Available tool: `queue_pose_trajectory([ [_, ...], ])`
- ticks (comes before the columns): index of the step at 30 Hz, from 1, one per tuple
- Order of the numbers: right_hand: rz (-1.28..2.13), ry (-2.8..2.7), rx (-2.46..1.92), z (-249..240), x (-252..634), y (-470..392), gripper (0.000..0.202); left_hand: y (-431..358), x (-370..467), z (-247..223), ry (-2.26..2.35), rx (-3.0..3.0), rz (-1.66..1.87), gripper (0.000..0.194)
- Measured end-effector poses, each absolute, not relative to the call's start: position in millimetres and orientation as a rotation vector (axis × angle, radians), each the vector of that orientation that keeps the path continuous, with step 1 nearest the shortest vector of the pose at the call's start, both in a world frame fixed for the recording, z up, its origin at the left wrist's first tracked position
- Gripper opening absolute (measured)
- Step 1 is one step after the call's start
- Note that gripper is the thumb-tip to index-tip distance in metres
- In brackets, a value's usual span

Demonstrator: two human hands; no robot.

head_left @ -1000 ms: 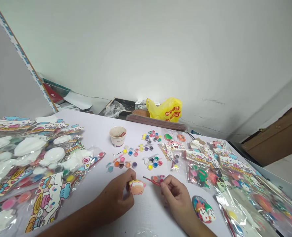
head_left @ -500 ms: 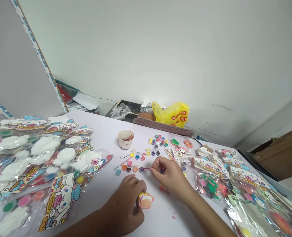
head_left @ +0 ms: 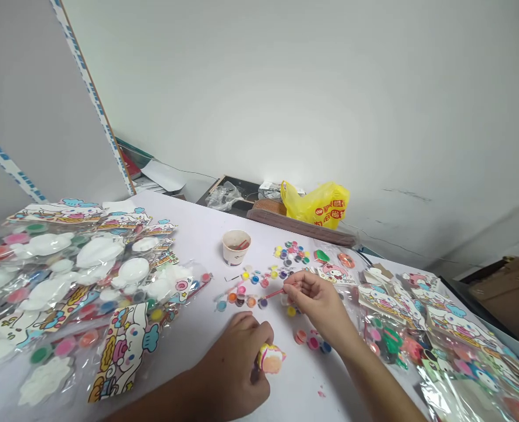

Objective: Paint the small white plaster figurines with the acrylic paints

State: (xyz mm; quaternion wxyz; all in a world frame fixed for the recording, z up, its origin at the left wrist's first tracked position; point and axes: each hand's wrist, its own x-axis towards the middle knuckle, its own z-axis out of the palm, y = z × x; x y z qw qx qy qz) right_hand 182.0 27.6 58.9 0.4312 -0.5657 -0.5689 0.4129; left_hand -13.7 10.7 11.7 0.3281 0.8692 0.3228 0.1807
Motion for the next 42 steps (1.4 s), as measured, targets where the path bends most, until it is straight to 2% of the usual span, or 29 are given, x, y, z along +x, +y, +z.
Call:
queue_pose_trajectory([
  [5,0.906,-1.486,-1.489,51,187,29,0.028,11,-14,11,0.845,2.277,0.467,0.037],
  [11,1.087,-1.385,-1.47,41,188,33,0.023,11,-13,11,0.867,2.283,0.452,0.037],
  [17,1.085,-1.345,-1.456,43,182,31,0.017,11,-13,11,0.881,2.275,0.43,0.037],
  [28,1.082,-1.436,-1.511,47,171,24,0.023,10,-13,10,0.884,2.274,0.459,0.037],
  [37,0.554,-1.824,-1.481,42,170,21,0.017,10,-12,11,0.881,2.298,0.455,0.037],
  [42,0.392,-1.955,-1.437,37,165,19,0.016,10,-13,11,0.879,2.294,0.464,0.036],
])
